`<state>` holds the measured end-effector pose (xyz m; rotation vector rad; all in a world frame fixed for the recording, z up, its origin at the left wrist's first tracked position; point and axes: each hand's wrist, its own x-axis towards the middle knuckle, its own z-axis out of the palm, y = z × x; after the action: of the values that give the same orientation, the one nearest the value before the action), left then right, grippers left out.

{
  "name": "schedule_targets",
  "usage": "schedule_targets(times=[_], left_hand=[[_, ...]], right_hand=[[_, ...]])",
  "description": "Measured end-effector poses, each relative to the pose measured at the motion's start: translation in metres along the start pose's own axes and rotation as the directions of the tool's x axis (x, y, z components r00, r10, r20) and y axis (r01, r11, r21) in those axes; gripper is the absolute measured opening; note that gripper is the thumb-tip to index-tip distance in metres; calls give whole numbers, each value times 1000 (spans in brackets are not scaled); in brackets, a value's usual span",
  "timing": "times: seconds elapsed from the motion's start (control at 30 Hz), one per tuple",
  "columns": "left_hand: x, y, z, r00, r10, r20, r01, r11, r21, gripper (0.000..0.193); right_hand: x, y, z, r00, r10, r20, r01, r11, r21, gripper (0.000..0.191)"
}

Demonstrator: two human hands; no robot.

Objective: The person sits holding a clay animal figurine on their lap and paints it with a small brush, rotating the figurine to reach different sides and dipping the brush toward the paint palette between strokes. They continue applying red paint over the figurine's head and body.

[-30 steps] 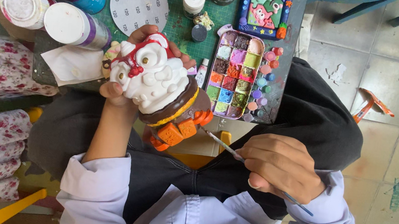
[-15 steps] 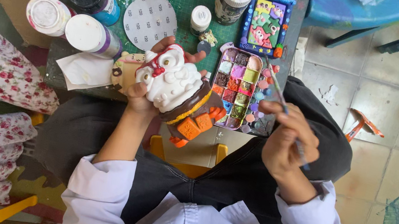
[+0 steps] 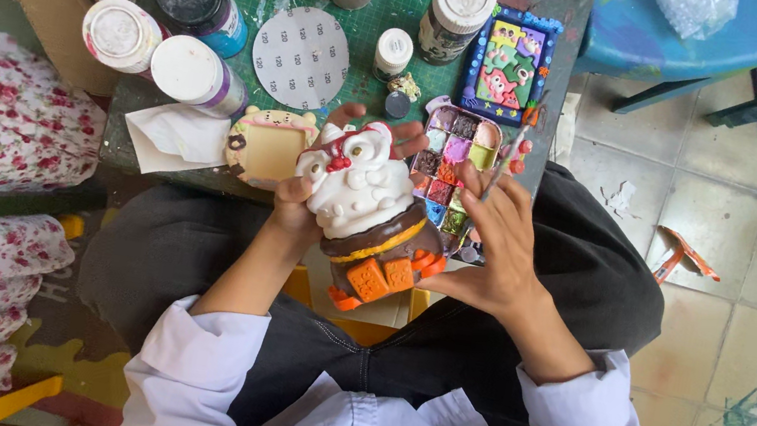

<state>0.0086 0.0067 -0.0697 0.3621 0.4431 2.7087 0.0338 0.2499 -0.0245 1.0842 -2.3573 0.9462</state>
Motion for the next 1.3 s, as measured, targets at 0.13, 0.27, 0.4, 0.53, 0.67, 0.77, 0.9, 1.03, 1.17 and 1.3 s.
schedule_targets(times=[0.13,0.27,0.4,0.53,0.67,0.77,0.9,1.03,1.17,1.3], left_hand=[[-7,-2,-2,997,-32,-66,36,998,48,76],[-7,-6,-8,991,-31,-128,49,990,136,81],[-2,-4,-10,969,-32,-247,101,957,272,98],[-5,6,-9,978,27,-208,90,843,531,115],[-9,9,-8,985,6,-170,94,813,574,124],[-12,6,-11,983,14,-182,87,841,534,129],[-17,0,-17,988,63,-139,20,850,526,125],[-22,-2,-20,978,59,-202,58,847,529,116],[-22,-5,-16,968,107,-228,56,791,609,101],[-17,-9,-11,930,76,-360,97,893,440,92]], right_hand=[[3,-4,-5,997,-6,-82,2,999,-46,119],[11,-6,-9,994,-18,-112,11,998,-59,126],[10,-2,-15,994,-4,-105,-7,995,-103,127],[3,6,-17,997,8,-73,-21,984,-176,123],[-4,11,-17,998,11,-68,-23,984,-174,121],[-7,13,-15,998,13,-58,-24,982,-186,119],[-9,14,-12,999,8,-41,-16,978,-210,115],[-13,15,-9,1000,10,-27,-16,972,-234,114],[-18,16,-7,1000,14,-2,-14,968,-250,114],[-21,18,-3,1000,20,-4,-20,970,-241,118]])
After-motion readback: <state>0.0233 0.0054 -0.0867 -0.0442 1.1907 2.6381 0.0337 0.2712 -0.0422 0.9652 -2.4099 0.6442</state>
